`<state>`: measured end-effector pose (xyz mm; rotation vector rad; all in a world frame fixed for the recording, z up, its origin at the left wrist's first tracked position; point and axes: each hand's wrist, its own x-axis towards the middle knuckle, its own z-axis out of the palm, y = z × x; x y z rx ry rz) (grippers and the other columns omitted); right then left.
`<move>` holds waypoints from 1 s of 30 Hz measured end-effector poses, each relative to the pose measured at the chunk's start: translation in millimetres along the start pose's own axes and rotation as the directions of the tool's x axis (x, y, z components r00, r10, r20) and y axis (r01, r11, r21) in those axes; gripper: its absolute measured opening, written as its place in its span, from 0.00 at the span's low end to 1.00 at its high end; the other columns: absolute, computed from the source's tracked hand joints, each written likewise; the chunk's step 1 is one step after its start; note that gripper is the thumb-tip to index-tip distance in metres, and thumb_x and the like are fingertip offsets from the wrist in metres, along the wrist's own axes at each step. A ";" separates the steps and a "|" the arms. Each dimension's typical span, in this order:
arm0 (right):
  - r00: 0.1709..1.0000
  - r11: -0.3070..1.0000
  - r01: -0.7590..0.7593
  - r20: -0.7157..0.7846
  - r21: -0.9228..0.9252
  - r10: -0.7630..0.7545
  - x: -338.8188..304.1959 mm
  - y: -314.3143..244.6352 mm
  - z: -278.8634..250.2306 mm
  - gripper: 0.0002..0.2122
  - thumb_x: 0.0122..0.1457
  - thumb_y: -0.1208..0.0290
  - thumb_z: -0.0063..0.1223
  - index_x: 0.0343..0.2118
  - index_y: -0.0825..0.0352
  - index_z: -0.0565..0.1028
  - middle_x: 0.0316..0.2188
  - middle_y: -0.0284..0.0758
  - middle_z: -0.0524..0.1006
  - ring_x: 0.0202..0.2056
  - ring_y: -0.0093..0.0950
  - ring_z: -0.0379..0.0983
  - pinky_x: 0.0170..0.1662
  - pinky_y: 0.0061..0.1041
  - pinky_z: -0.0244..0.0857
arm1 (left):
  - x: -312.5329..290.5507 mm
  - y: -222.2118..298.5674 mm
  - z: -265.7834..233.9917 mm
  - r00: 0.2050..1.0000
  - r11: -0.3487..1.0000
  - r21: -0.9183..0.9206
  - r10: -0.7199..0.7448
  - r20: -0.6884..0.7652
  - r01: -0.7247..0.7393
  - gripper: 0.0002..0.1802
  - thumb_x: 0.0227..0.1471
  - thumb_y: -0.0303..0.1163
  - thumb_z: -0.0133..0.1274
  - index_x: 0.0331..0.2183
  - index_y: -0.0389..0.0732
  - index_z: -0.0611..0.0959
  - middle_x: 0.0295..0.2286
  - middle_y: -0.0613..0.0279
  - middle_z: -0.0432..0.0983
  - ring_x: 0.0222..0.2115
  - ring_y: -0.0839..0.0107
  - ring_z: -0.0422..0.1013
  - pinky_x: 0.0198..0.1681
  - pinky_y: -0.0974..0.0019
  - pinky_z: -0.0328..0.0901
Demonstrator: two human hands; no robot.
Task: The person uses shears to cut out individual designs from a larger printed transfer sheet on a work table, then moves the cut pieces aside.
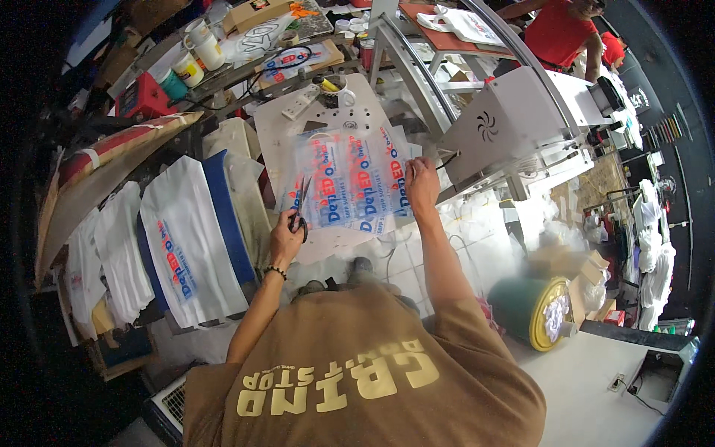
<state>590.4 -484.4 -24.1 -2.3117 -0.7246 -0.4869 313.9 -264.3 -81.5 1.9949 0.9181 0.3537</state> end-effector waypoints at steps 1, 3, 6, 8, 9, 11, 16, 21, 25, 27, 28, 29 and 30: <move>1.000 1.000 -0.004 0.003 -0.001 0.004 -1.5 2.8 -0.1 0.11 0.62 0.64 0.49 0.35 0.67 0.79 0.34 0.45 0.79 0.34 0.42 0.77 0.38 0.37 0.71 | -1.2 1.5 -0.6 1.000 1.000 0.002 -0.002 0.004 0.002 0.28 0.46 0.37 0.66 0.47 0.40 0.75 0.34 0.57 0.81 0.32 0.70 0.77 0.38 0.65 0.70; 0.855 0.838 -0.484 0.342 0.253 0.390 2.3 12.0 -2.1 0.13 0.64 0.63 0.47 0.35 0.69 0.77 0.40 0.45 0.79 0.37 0.38 0.78 0.37 0.37 0.70 | -3.8 4.3 -2.1 0.999 1.000 0.008 -0.022 0.024 0.022 0.29 0.45 0.38 0.66 0.47 0.39 0.75 0.35 0.58 0.81 0.32 0.71 0.76 0.37 0.66 0.70; 0.569 0.257 -0.822 0.710 0.508 0.415 -21.1 46.4 13.3 0.22 0.64 0.54 0.47 0.48 0.71 0.72 0.48 0.45 0.76 0.44 0.38 0.76 0.43 0.39 0.72 | -2.5 -4.8 1.8 0.999 0.998 -0.053 -0.015 0.035 0.017 0.30 0.45 0.39 0.67 0.47 0.40 0.74 0.34 0.57 0.81 0.32 0.71 0.76 0.37 0.66 0.69; 0.478 -0.351 -0.783 0.858 0.514 0.191 -40.6 45.0 11.6 0.34 0.60 0.45 0.50 0.60 0.69 0.63 0.55 0.44 0.71 0.53 0.41 0.70 0.53 0.40 0.68 | -4.7 -3.3 0.1 0.999 0.998 -0.063 -0.021 0.033 0.023 0.30 0.45 0.40 0.67 0.47 0.40 0.74 0.33 0.58 0.81 0.32 0.70 0.76 0.37 0.65 0.69; 0.473 -0.352 -0.785 0.860 0.509 0.190 -54.4 39.2 5.9 0.34 0.60 0.45 0.50 0.60 0.69 0.63 0.55 0.44 0.71 0.53 0.41 0.70 0.53 0.40 0.68 | -6.0 -2.6 -1.5 0.999 0.997 -0.074 -0.027 0.027 0.029 0.30 0.44 0.40 0.67 0.47 0.40 0.74 0.32 0.58 0.81 0.31 0.69 0.76 0.37 0.65 0.69; 0.562 -0.697 -0.583 0.827 0.419 0.028 -77.8 0.6 -13.4 0.38 0.58 0.41 0.51 0.62 0.67 0.59 0.60 0.43 0.65 0.56 0.44 0.68 0.55 0.43 0.67 | -7.9 -5.8 -5.1 0.999 0.995 -0.084 -0.045 0.020 0.046 0.30 0.44 0.41 0.67 0.47 0.40 0.74 0.31 0.58 0.81 0.31 0.69 0.76 0.37 0.65 0.69; 0.580 -0.603 -0.456 0.732 0.655 0.357 -139.3 -46.3 25.3 0.36 0.54 0.46 0.60 0.57 0.66 0.59 0.53 0.41 0.68 0.51 0.39 0.69 0.49 0.37 0.69 | -2.8 -3.5 -4.8 0.997 0.993 -0.099 -0.053 0.058 0.058 0.30 0.45 0.41 0.66 0.48 0.40 0.74 0.30 0.58 0.81 0.31 0.68 0.77 0.36 0.64 0.68; 0.524 -0.044 -0.576 0.410 0.816 0.746 -157.1 -91.0 57.9 0.29 0.50 0.62 0.69 0.44 0.63 0.57 0.36 0.36 0.67 0.37 0.25 0.67 0.38 0.26 0.67 | -0.1 -7.3 -1.8 0.998 0.998 -0.045 -0.041 0.053 0.043 0.31 0.45 0.43 0.66 0.47 0.40 0.74 0.30 0.57 0.81 0.30 0.67 0.77 0.35 0.63 0.68; 0.646 0.237 -0.636 0.339 0.734 0.684 -152.1 -114.8 55.7 0.27 0.49 0.74 0.69 0.41 0.60 0.56 0.33 0.32 0.65 0.30 0.21 0.66 0.35 0.21 0.62 | -1.3 -13.1 -3.6 0.998 0.999 -0.007 -0.046 0.051 0.047 0.30 0.45 0.43 0.66 0.47 0.40 0.74 0.30 0.58 0.81 0.30 0.67 0.77 0.35 0.63 0.68; 0.754 0.382 -0.617 0.378 0.688 0.537 -151.2 -115.1 61.0 0.23 0.49 0.67 0.68 0.39 0.64 0.62 0.29 0.30 0.65 0.29 0.21 0.61 0.33 0.22 0.60 | -4.6 -4.6 -7.3 0.995 0.998 -0.012 -0.052 0.083 0.053 0.30 0.45 0.43 0.66 0.47 0.41 0.74 0.28 0.59 0.80 0.29 0.67 0.77 0.34 0.62 0.69; 0.727 0.351 -0.635 0.380 0.688 0.571 -149.5 -118.8 67.0 0.21 0.49 0.68 0.67 0.43 0.67 0.70 0.29 0.31 0.70 0.29 0.22 0.63 0.33 0.24 0.61 | -8.0 -1.7 -9.8 0.995 0.999 -0.009 -0.052 0.081 0.053 0.30 0.45 0.43 0.66 0.47 0.41 0.74 0.28 0.59 0.80 0.29 0.67 0.77 0.34 0.62 0.69; 0.727 0.352 -0.631 0.370 0.691 0.578 -150.2 -105.7 77.8 0.21 0.49 0.68 0.67 0.43 0.67 0.70 0.29 0.31 0.70 0.29 0.22 0.63 0.33 0.24 0.61 | -10.8 4.7 -9.7 0.995 1.000 -0.003 -0.023 0.093 0.023 0.29 0.45 0.43 0.66 0.46 0.41 0.75 0.26 0.60 0.80 0.27 0.69 0.76 0.32 0.63 0.68; 0.735 0.377 -0.632 0.370 0.677 0.569 -149.7 -92.9 88.7 0.23 0.50 0.71 0.66 0.47 0.68 0.70 0.30 0.32 0.72 0.30 0.23 0.65 0.34 0.23 0.63 | -14.8 11.0 -9.7 0.994 1.000 0.003 0.007 0.105 -0.008 0.28 0.46 0.44 0.66 0.45 0.42 0.76 0.25 0.62 0.79 0.25 0.70 0.75 0.30 0.64 0.68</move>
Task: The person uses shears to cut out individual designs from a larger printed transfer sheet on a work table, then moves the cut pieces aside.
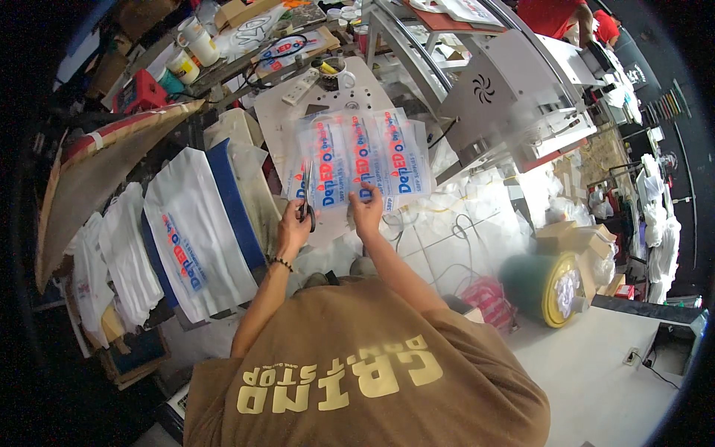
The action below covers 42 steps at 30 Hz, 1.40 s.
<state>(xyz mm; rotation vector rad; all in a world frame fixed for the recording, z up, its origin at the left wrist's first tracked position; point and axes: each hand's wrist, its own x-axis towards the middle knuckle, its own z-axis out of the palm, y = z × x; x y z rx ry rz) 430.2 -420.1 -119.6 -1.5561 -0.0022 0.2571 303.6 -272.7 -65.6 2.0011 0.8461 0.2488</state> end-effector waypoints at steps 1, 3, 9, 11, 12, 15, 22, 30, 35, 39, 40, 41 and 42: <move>1.000 1.000 0.005 0.007 -0.027 -0.005 9.0 11.5 -2.0 0.25 0.50 0.73 0.65 0.52 0.70 0.70 0.31 0.33 0.74 0.30 0.24 0.68 0.34 0.23 0.64 | -6.7 10.2 -1.5 1.000 1.000 0.003 0.008 0.009 -0.008 0.28 0.46 0.44 0.66 0.45 0.42 0.76 0.25 0.62 0.79 0.25 0.70 0.75 0.30 0.64 0.68; 0.996 0.993 -0.079 0.057 0.088 0.074 9.6 3.2 6.4 0.25 0.51 0.76 0.64 0.54 0.71 0.69 0.32 0.35 0.75 0.31 0.24 0.70 0.35 0.22 0.66 | -31.4 21.3 -10.3 0.995 0.998 -0.003 -0.068 0.078 0.068 0.25 0.47 0.42 0.66 0.44 0.40 0.78 0.22 0.64 0.76 0.22 0.75 0.73 0.27 0.66 0.67; 0.974 0.907 -0.226 0.106 0.356 0.202 -5.0 -21.1 23.9 0.25 0.52 0.83 0.60 0.54 0.74 0.68 0.34 0.41 0.77 0.31 0.25 0.76 0.36 0.22 0.72 | -83.9 12.9 -5.5 0.942 0.993 -0.060 -0.081 0.325 0.106 0.24 0.50 0.39 0.64 0.46 0.36 0.77 0.23 0.62 0.78 0.22 0.76 0.72 0.27 0.69 0.66; 0.977 0.897 -0.211 0.100 0.388 0.186 -8.2 -23.4 27.2 0.25 0.52 0.83 0.60 0.54 0.75 0.68 0.34 0.41 0.78 0.31 0.25 0.77 0.36 0.23 0.73 | -82.8 17.9 -0.1 0.936 0.984 -0.106 -0.096 0.339 0.140 0.24 0.51 0.39 0.63 0.46 0.36 0.77 0.24 0.60 0.79 0.23 0.76 0.73 0.28 0.69 0.67; 0.978 0.909 -0.206 0.095 0.362 0.184 -11.0 -24.2 28.0 0.25 0.51 0.83 0.60 0.54 0.75 0.68 0.33 0.41 0.78 0.31 0.25 0.77 0.36 0.22 0.73 | -77.1 20.7 3.4 0.942 0.983 -0.099 -0.114 0.316 0.152 0.24 0.51 0.39 0.63 0.46 0.36 0.77 0.26 0.58 0.80 0.25 0.75 0.73 0.29 0.69 0.67; 0.982 0.920 -0.185 0.103 0.345 0.159 -19.0 -24.8 33.6 0.26 0.50 0.83 0.60 0.55 0.75 0.67 0.32 0.39 0.78 0.30 0.25 0.76 0.36 0.22 0.72 | -62.4 20.8 11.7 0.958 0.984 -0.101 -0.116 0.264 0.147 0.25 0.52 0.41 0.62 0.47 0.36 0.77 0.28 0.56 0.82 0.26 0.73 0.74 0.31 0.69 0.67; 0.983 0.932 -0.178 0.088 0.315 0.158 -21.8 -23.0 39.1 0.27 0.50 0.83 0.60 0.55 0.74 0.67 0.36 0.39 0.78 0.31 0.24 0.76 0.36 0.21 0.71 | -51.9 34.0 15.4 0.967 0.983 -0.117 -0.116 0.226 0.145 0.26 0.52 0.41 0.62 0.47 0.34 0.77 0.28 0.54 0.82 0.26 0.73 0.75 0.29 0.69 0.67; 0.988 0.932 -0.153 0.069 0.328 0.138 -20.8 -19.7 39.4 0.27 0.50 0.83 0.60 0.55 0.75 0.67 0.41 0.40 0.76 0.32 0.24 0.75 0.37 0.21 0.70 | -49.1 26.3 20.1 0.951 0.980 -0.095 -0.142 0.276 0.174 0.23 0.55 0.38 0.58 0.48 0.34 0.77 0.30 0.57 0.82 0.27 0.75 0.76 0.27 0.71 0.69; 0.988 0.928 -0.154 0.070 0.341 0.138 -23.3 -25.4 35.9 0.26 0.50 0.82 0.61 0.55 0.75 0.67 0.42 0.40 0.75 0.32 0.23 0.75 0.38 0.20 0.70 | -54.2 35.2 16.1 0.915 0.941 -0.167 -0.226 0.335 0.294 0.16 0.59 0.30 0.49 0.48 0.35 0.77 0.34 0.61 0.82 0.30 0.75 0.78 0.28 0.71 0.73; 0.984 0.945 -0.157 0.129 0.288 0.124 -25.3 -26.5 31.2 0.27 0.50 0.82 0.61 0.55 0.73 0.69 0.43 0.39 0.76 0.33 0.22 0.75 0.38 0.20 0.70 | -44.7 31.3 18.0 0.918 0.948 -0.178 -0.189 0.348 0.263 0.16 0.60 0.25 0.43 0.50 0.35 0.75 0.37 0.61 0.81 0.32 0.74 0.79 0.26 0.71 0.73; 0.979 0.951 -0.163 0.163 0.264 0.122 -25.6 -26.8 28.7 0.27 0.50 0.82 0.61 0.56 0.72 0.69 0.44 0.39 0.76 0.33 0.22 0.75 0.37 0.20 0.69 | -40.6 33.2 19.5 0.926 0.947 -0.207 -0.167 0.338 0.246 0.17 0.60 0.25 0.43 0.50 0.35 0.75 0.37 0.61 0.81 0.32 0.73 0.79 0.25 0.72 0.73; 0.980 0.951 -0.160 0.158 0.263 0.121 -25.6 -27.2 27.5 0.27 0.50 0.82 0.61 0.56 0.72 0.69 0.44 0.39 0.76 0.33 0.22 0.75 0.37 0.20 0.69 | -38.0 34.7 20.3 0.925 0.947 -0.208 -0.163 0.342 0.244 0.17 0.60 0.25 0.43 0.50 0.35 0.75 0.37 0.61 0.81 0.32 0.73 0.79 0.25 0.72 0.73; 0.983 0.949 -0.146 0.146 0.281 0.108 -25.6 -27.5 27.2 0.27 0.50 0.82 0.61 0.56 0.72 0.69 0.43 0.39 0.77 0.32 0.21 0.74 0.36 0.19 0.69 | -35.8 36.1 20.9 0.921 0.953 -0.187 -0.161 0.355 0.239 0.17 0.60 0.25 0.43 0.50 0.35 0.75 0.37 0.61 0.81 0.32 0.73 0.79 0.25 0.72 0.74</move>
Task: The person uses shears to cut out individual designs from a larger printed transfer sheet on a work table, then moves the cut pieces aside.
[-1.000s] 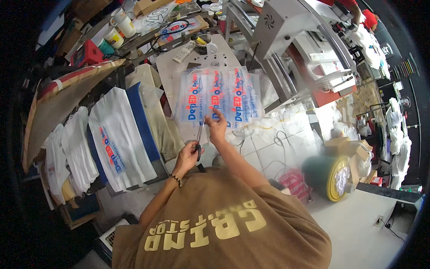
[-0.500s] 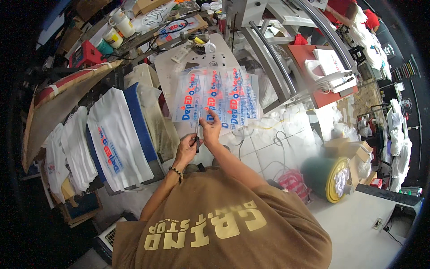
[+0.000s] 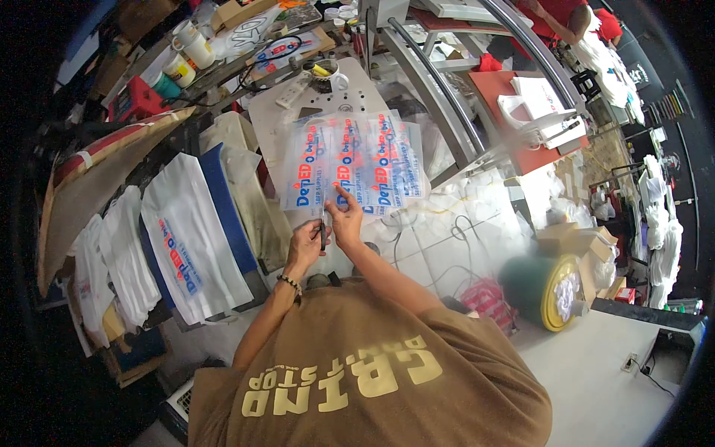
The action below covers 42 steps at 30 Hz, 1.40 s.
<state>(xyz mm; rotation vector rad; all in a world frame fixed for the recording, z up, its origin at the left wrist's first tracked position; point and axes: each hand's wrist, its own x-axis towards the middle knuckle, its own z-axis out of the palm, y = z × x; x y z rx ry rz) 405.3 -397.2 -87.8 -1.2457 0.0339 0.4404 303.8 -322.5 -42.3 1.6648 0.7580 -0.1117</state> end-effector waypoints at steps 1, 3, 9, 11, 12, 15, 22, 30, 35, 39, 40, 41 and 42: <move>1.000 1.000 0.014 -0.007 0.017 -0.014 -1.5 -2.3 1.8 0.26 0.51 0.82 0.60 0.56 0.71 0.70 0.42 0.40 0.77 0.31 0.20 0.74 0.35 0.19 0.68 | 0.5 0.9 -0.8 1.000 1.000 0.023 -0.004 0.011 0.004 0.17 0.59 0.25 0.43 0.49 0.35 0.75 0.37 0.61 0.81 0.32 0.73 0.79 0.25 0.72 0.74; 1.000 0.998 -0.012 -0.009 -0.060 0.012 -5.2 -9.4 -0.7 0.26 0.51 0.81 0.60 0.56 0.71 0.70 0.40 0.40 0.78 0.31 0.20 0.73 0.35 0.19 0.68 | -1.0 2.4 1.6 1.000 0.999 -0.035 -0.023 0.001 0.023 0.16 0.59 0.25 0.43 0.49 0.36 0.76 0.36 0.61 0.81 0.32 0.73 0.79 0.26 0.71 0.74; 1.000 0.995 0.008 0.030 -0.104 -0.005 -12.3 -2.8 -6.4 0.24 0.53 0.79 0.60 0.55 0.71 0.71 0.26 0.34 0.78 0.24 0.18 0.71 0.29 0.18 0.66 | 17.3 -1.9 2.5 1.000 0.995 -0.104 -0.011 -0.023 0.009 0.15 0.60 0.27 0.45 0.47 0.36 0.77 0.35 0.59 0.81 0.31 0.72 0.79 0.25 0.71 0.74; 0.999 0.996 -0.022 0.042 -0.083 0.026 -14.0 -8.3 -4.5 0.24 0.53 0.79 0.60 0.55 0.70 0.71 0.23 0.32 0.77 0.22 0.17 0.70 0.27 0.18 0.66 | 20.2 0.7 1.7 1.000 0.997 -0.077 -0.030 -0.006 0.029 0.15 0.60 0.28 0.46 0.47 0.36 0.77 0.35 0.59 0.81 0.31 0.72 0.79 0.25 0.71 0.74; 0.999 0.997 -0.033 0.038 -0.063 0.035 -14.2 -11.3 -3.5 0.24 0.53 0.80 0.60 0.55 0.70 0.71 0.21 0.31 0.77 0.20 0.17 0.69 0.26 0.18 0.65 | 20.2 1.6 2.7 1.000 0.994 -0.102 -0.029 -0.006 0.028 0.15 0.60 0.30 0.47 0.47 0.36 0.78 0.34 0.60 0.81 0.32 0.72 0.79 0.25 0.71 0.74; 0.997 0.997 -0.059 0.049 -0.042 0.061 -14.4 -15.5 -4.9 0.24 0.54 0.80 0.58 0.55 0.70 0.70 0.21 0.30 0.76 0.19 0.16 0.68 0.25 0.18 0.64 | 21.9 5.6 3.8 1.000 0.992 -0.127 -0.027 -0.002 0.027 0.16 0.60 0.32 0.49 0.47 0.36 0.78 0.33 0.60 0.80 0.32 0.72 0.78 0.25 0.71 0.74; 0.998 0.993 0.013 0.066 -0.121 -0.005 -14.8 -12.2 -14.4 0.23 0.56 0.79 0.57 0.57 0.70 0.68 0.28 0.32 0.78 0.25 0.17 0.72 0.28 0.17 0.66 | 40.8 8.4 6.9 0.998 0.990 -0.130 0.040 -0.052 -0.047 0.21 0.57 0.40 0.55 0.46 0.34 0.79 0.29 0.58 0.81 0.27 0.72 0.78 0.21 0.69 0.74; 0.997 0.995 0.052 0.066 -0.089 -0.046 -11.4 1.9 -25.7 0.25 0.56 0.79 0.58 0.57 0.69 0.68 0.23 0.25 0.74 0.22 0.13 0.65 0.24 0.14 0.58 | 55.7 15.0 11.7 0.994 0.988 -0.130 0.070 -0.082 -0.080 0.21 0.55 0.39 0.57 0.45 0.34 0.80 0.28 0.56 0.81 0.25 0.71 0.78 0.20 0.69 0.75; 0.991 0.989 0.033 0.132 -0.145 -0.014 -11.3 5.9 -37.6 0.24 0.57 0.82 0.56 0.58 0.73 0.66 0.36 0.37 0.80 0.35 0.20 0.77 0.39 0.18 0.71 | 61.6 29.6 10.7 0.994 0.994 -0.051 0.093 -0.063 -0.096 0.21 0.56 0.40 0.56 0.45 0.33 0.79 0.30 0.58 0.80 0.27 0.73 0.77 0.20 0.70 0.74; 0.990 0.987 0.047 0.140 -0.156 -0.025 -20.1 -2.2 -38.4 0.25 0.57 0.83 0.55 0.58 0.73 0.65 0.36 0.37 0.81 0.35 0.20 0.77 0.39 0.18 0.70 | 73.4 23.8 12.1 0.992 0.994 -0.043 0.096 -0.078 -0.100 0.20 0.56 0.38 0.56 0.43 0.31 0.80 0.30 0.59 0.79 0.26 0.74 0.76 0.19 0.69 0.74; 0.988 0.986 0.038 0.157 -0.160 -0.013 -22.5 -2.6 -41.1 0.25 0.57 0.83 0.55 0.59 0.73 0.65 0.35 0.37 0.81 0.35 0.20 0.77 0.40 0.18 0.70 | 79.3 21.8 13.5 0.990 0.988 -0.097 0.114 -0.079 -0.121 0.20 0.56 0.38 0.56 0.43 0.31 0.80 0.30 0.59 0.80 0.25 0.74 0.76 0.20 0.70 0.74; 0.988 0.987 0.042 0.153 -0.158 -0.017 -23.4 -2.6 -41.7 0.25 0.57 0.83 0.55 0.59 0.73 0.65 0.35 0.37 0.81 0.35 0.20 0.77 0.40 0.18 0.70 | 85.5 20.0 14.1 0.990 0.988 -0.095 0.119 -0.075 -0.125 0.20 0.56 0.38 0.56 0.43 0.31 0.80 0.30 0.59 0.80 0.25 0.74 0.76 0.20 0.70 0.74; 0.991 0.988 0.049 0.127 -0.146 -0.030 -23.8 -2.2 -41.3 0.25 0.56 0.81 0.56 0.58 0.71 0.67 0.28 0.31 0.76 0.28 0.15 0.69 0.32 0.16 0.62 | 91.8 18.4 14.4 0.991 0.988 -0.098 0.114 -0.075 -0.121 0.20 0.56 0.37 0.56 0.43 0.31 0.80 0.30 0.59 0.80 0.25 0.74 0.76 0.20 0.70 0.74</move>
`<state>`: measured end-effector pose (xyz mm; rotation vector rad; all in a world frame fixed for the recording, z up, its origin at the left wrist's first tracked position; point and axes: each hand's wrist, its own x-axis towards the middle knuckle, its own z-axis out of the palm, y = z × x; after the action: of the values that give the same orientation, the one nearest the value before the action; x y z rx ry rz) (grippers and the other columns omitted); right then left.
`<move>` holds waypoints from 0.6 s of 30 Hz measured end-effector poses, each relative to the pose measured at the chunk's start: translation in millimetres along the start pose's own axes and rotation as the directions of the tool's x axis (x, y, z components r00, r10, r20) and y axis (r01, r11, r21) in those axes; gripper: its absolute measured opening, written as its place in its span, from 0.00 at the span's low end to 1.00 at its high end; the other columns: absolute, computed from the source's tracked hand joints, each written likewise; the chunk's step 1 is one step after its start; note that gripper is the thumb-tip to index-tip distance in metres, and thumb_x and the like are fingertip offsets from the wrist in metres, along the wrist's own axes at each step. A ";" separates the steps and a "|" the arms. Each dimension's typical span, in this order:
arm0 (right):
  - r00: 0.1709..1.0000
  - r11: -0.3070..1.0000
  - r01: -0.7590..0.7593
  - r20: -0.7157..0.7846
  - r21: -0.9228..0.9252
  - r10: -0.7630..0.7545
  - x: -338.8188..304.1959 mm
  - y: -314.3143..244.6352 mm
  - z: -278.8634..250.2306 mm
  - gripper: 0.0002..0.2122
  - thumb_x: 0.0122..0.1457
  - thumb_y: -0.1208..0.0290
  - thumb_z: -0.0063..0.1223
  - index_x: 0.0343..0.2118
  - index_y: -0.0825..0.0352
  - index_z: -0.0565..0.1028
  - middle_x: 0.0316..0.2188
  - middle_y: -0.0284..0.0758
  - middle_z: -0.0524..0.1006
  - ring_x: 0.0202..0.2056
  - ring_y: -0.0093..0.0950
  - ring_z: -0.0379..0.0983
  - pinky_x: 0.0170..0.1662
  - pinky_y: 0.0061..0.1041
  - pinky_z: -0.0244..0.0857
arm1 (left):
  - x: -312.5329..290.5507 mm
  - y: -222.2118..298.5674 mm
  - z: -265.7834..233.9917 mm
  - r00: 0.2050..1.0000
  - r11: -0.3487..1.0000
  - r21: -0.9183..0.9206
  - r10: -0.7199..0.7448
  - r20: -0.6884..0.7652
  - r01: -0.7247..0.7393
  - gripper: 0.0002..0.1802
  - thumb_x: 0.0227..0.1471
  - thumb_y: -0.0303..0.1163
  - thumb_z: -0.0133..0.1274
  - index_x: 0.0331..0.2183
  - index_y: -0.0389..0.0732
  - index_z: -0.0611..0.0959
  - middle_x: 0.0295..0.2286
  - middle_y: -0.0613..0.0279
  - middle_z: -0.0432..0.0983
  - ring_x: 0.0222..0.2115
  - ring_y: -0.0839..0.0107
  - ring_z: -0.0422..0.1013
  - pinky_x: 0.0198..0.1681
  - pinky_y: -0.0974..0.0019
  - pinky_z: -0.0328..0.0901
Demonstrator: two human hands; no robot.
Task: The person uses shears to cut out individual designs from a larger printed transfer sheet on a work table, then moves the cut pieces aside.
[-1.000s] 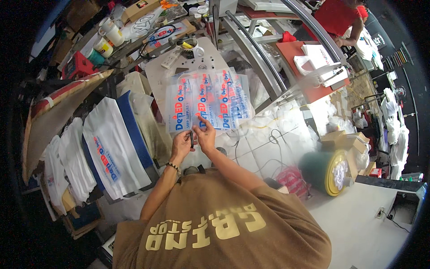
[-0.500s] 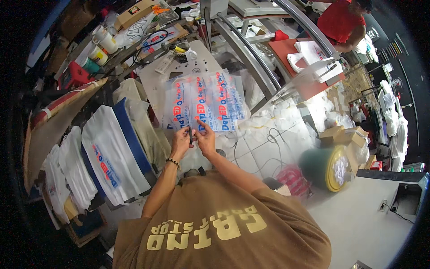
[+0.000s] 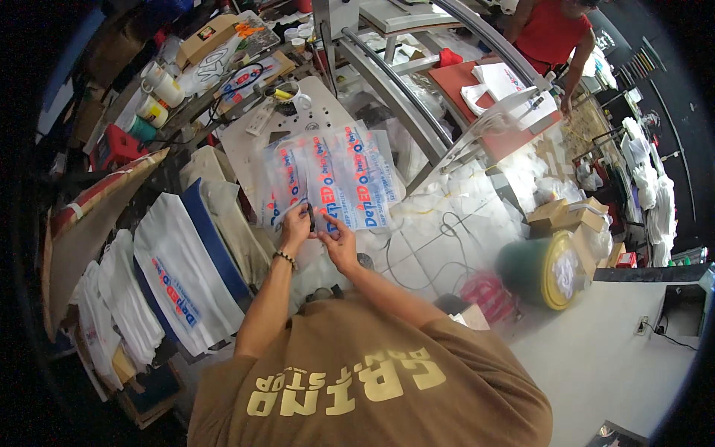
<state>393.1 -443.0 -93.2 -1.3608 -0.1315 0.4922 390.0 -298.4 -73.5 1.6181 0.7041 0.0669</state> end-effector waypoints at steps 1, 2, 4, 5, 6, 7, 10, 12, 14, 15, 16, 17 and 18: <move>1.000 1.000 0.007 -0.030 0.011 -0.007 -0.3 -1.7 0.9 0.25 0.55 0.80 0.57 0.58 0.68 0.68 0.21 0.24 0.72 0.22 0.11 0.60 0.24 0.14 0.54 | 3.6 1.5 0.8 1.000 1.000 -0.002 -0.006 0.000 0.006 0.20 0.56 0.37 0.56 0.43 0.31 0.80 0.30 0.59 0.80 0.24 0.75 0.75 0.20 0.71 0.74; 0.999 1.000 0.010 -0.033 0.013 -0.009 -1.6 -3.6 1.1 0.25 0.55 0.80 0.57 0.58 0.68 0.68 0.21 0.24 0.72 0.22 0.11 0.60 0.24 0.14 0.54 | 6.1 2.6 1.5 1.000 1.000 0.000 -0.004 0.004 0.004 0.20 0.56 0.37 0.56 0.43 0.31 0.80 0.30 0.59 0.80 0.24 0.75 0.75 0.20 0.71 0.74; 0.996 1.000 0.020 -0.085 -0.004 -0.021 -4.6 -5.6 -0.8 0.25 0.55 0.79 0.58 0.57 0.68 0.69 0.26 0.28 0.76 0.23 0.12 0.62 0.25 0.15 0.55 | 11.0 4.8 3.8 1.000 0.993 0.120 -0.007 -0.003 0.007 0.20 0.56 0.38 0.56 0.44 0.32 0.80 0.30 0.60 0.80 0.24 0.76 0.75 0.19 0.72 0.73; 0.995 1.000 0.025 -0.094 -0.002 -0.026 -3.1 -0.3 -4.6 0.25 0.55 0.79 0.58 0.57 0.68 0.69 0.26 0.28 0.76 0.23 0.12 0.62 0.25 0.15 0.55 | 13.6 5.9 6.3 1.000 0.992 0.124 -0.002 0.005 0.002 0.20 0.56 0.38 0.56 0.44 0.32 0.80 0.30 0.60 0.80 0.24 0.76 0.75 0.19 0.72 0.73; 0.995 0.999 0.034 -0.089 -0.008 -0.035 -0.9 3.1 -8.1 0.25 0.55 0.79 0.58 0.58 0.68 0.69 0.28 0.30 0.77 0.23 0.12 0.62 0.25 0.15 0.55 | 16.2 7.2 9.5 1.000 0.992 0.128 -0.007 -0.006 0.008 0.20 0.56 0.38 0.56 0.44 0.33 0.80 0.31 0.60 0.80 0.24 0.76 0.75 0.19 0.72 0.72; 0.996 0.999 0.040 -0.077 -0.014 -0.041 -0.9 1.7 -7.6 0.25 0.55 0.78 0.59 0.58 0.68 0.69 0.30 0.32 0.79 0.24 0.12 0.63 0.25 0.16 0.55 | 19.0 5.7 9.7 1.000 0.991 0.131 -0.013 -0.025 0.017 0.20 0.55 0.38 0.57 0.44 0.33 0.80 0.31 0.60 0.80 0.24 0.76 0.75 0.19 0.72 0.72; 0.997 0.998 -0.049 -0.069 -0.049 0.046 -13.6 -2.2 -9.5 0.25 0.55 0.77 0.59 0.58 0.67 0.69 0.25 0.28 0.76 0.22 0.12 0.62 0.25 0.15 0.54 | 31.7 7.4 10.3 0.998 0.992 0.125 -0.013 -0.062 0.020 0.20 0.55 0.38 0.58 0.44 0.33 0.80 0.32 0.59 0.81 0.24 0.75 0.75 0.18 0.72 0.71; 0.995 1.000 -0.002 -0.098 -0.024 -0.001 -10.7 -5.4 -8.4 0.25 0.55 0.77 0.59 0.58 0.67 0.69 0.23 0.27 0.75 0.21 0.12 0.60 0.25 0.15 0.53 | 38.1 12.8 12.3 0.999 0.995 0.092 -0.042 -0.025 0.045 0.21 0.54 0.39 0.58 0.45 0.33 0.80 0.33 0.58 0.81 0.25 0.75 0.75 0.18 0.71 0.71; 0.991 0.999 0.046 -0.129 -0.001 -0.046 -9.4 -8.3 -10.4 0.25 0.55 0.77 0.59 0.58 0.67 0.69 0.20 0.25 0.74 0.21 0.12 0.59 0.24 0.15 0.53 | 40.6 19.8 14.1 0.997 0.996 0.061 -0.072 0.013 0.071 0.22 0.54 0.39 0.58 0.45 0.33 0.80 0.35 0.57 0.81 0.25 0.74 0.75 0.18 0.71 0.71; 0.994 0.997 0.005 -0.110 -0.074 -0.013 -11.4 -10.4 -15.1 0.26 0.55 0.77 0.59 0.58 0.68 0.69 0.21 0.26 0.74 0.21 0.13 0.62 0.25 0.15 0.55 | 41.2 22.7 15.3 0.998 0.993 0.099 -0.057 -0.001 0.057 0.21 0.53 0.39 0.59 0.44 0.34 0.80 0.35 0.57 0.81 0.25 0.74 0.75 0.18 0.70 0.71; 0.996 0.989 -0.034 -0.090 -0.147 0.021 -13.3 -11.5 -17.7 0.26 0.54 0.77 0.59 0.58 0.68 0.69 0.21 0.26 0.75 0.22 0.13 0.64 0.26 0.14 0.57 | 42.2 24.3 16.0 0.999 0.990 0.135 -0.042 -0.018 0.044 0.21 0.52 0.39 0.60 0.44 0.34 0.81 0.35 0.56 0.81 0.25 0.74 0.75 0.18 0.70 0.70; 0.996 0.989 -0.033 -0.092 -0.147 0.019 -16.5 -11.4 -17.3 0.26 0.54 0.77 0.59 0.58 0.68 0.69 0.21 0.26 0.75 0.22 0.13 0.64 0.26 0.14 0.57 | 43.4 25.8 15.9 0.999 0.990 0.135 -0.040 -0.016 0.042 0.21 0.52 0.39 0.60 0.44 0.34 0.81 0.35 0.56 0.81 0.25 0.74 0.75 0.18 0.70 0.70; 0.995 0.992 -0.063 -0.080 -0.112 0.054 -21.2 -10.8 -16.4 0.27 0.53 0.78 0.60 0.58 0.68 0.68 0.24 0.28 0.76 0.24 0.14 0.67 0.29 0.15 0.61 | 44.9 27.1 14.8 0.999 0.991 0.128 -0.034 -0.031 0.038 0.20 0.52 0.39 0.60 0.42 0.35 0.81 0.34 0.57 0.81 0.23 0.74 0.75 0.18 0.70 0.70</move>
<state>383.1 -467.8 -82.4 -1.4975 -0.0576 0.4869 443.4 -290.3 -67.2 1.7295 0.7727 0.0188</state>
